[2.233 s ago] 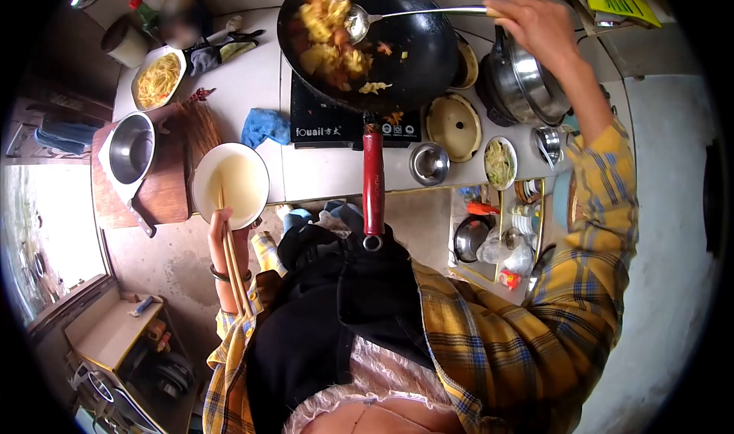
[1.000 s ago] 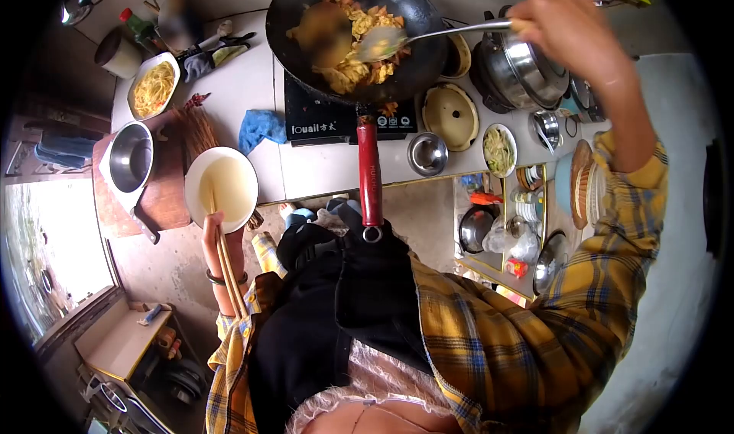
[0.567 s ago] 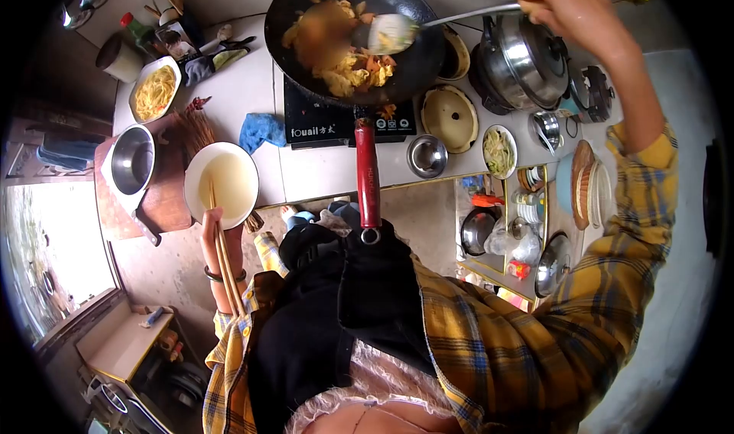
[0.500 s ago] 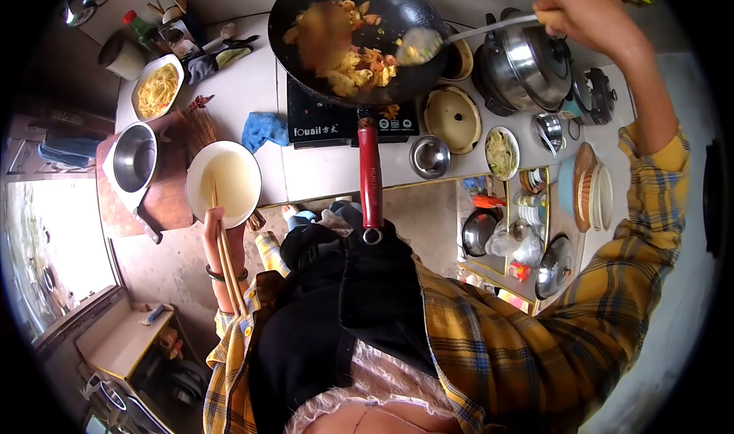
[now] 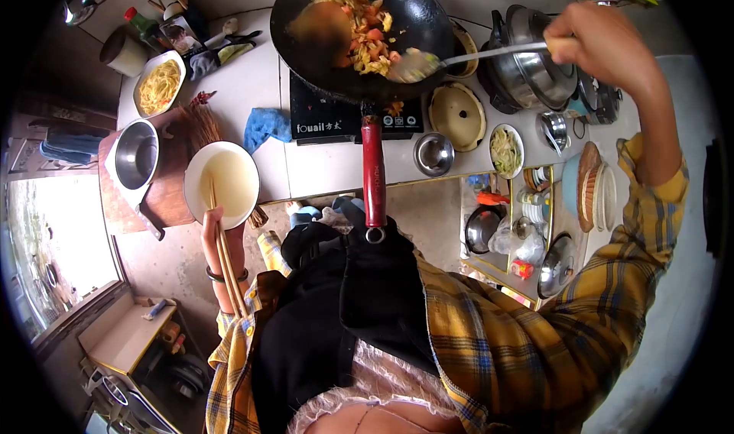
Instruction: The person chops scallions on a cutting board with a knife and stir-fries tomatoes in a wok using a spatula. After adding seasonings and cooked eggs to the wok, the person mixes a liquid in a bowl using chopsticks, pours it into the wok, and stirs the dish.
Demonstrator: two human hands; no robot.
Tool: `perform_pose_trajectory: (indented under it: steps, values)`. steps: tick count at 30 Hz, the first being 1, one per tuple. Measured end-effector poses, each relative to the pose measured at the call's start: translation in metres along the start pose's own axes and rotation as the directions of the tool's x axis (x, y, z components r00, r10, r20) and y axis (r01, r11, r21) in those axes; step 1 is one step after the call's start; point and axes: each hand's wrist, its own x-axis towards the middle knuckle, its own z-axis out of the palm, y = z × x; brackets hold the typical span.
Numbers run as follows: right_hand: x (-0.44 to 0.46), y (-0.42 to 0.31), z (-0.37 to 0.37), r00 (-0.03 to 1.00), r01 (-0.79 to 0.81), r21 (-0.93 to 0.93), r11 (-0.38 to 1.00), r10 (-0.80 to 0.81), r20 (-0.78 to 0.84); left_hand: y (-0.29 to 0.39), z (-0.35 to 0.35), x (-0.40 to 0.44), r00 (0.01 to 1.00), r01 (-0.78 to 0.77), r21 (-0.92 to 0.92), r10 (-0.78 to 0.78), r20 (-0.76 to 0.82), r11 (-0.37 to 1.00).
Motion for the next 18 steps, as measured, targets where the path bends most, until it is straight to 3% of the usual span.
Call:
perform_pose_trajectory:
  steps: [4,7,10,14,17,18]
  values:
    - [0.021,-0.005,0.045,0.981,0.023,-0.138,0.990,-0.049,-0.187,-0.003,-0.001,0.000,0.998,0.064,-0.121,-0.067,-0.017,0.991]
    - [0.058,-0.021,0.084,0.939,-0.038,-0.101,0.994,0.001,-0.344,-0.002,-0.003,0.001,0.991,0.132,-0.248,-0.130,0.024,0.960]
    - [0.060,-0.033,0.092,0.840,0.001,-0.118,0.993,-0.065,-0.539,-0.004,-0.006,-0.002,1.000,-0.022,0.068,0.021,0.022,0.997]
    - [0.034,-0.012,0.071,0.837,-0.048,-0.216,0.975,-0.079,-0.542,-0.005,-0.006,-0.002,0.999,-0.035,0.072,0.033,0.024,0.997]
    - [0.017,0.024,0.047,0.897,0.105,-0.162,0.981,-0.163,-0.412,-0.006,-0.006,-0.001,0.992,-0.121,0.164,0.112,0.063,0.979]
    - [0.014,0.031,0.047,0.943,0.104,-0.146,0.984,-0.144,-0.299,-0.004,-0.003,-0.002,0.986,-0.167,0.245,0.154,0.070,0.955]
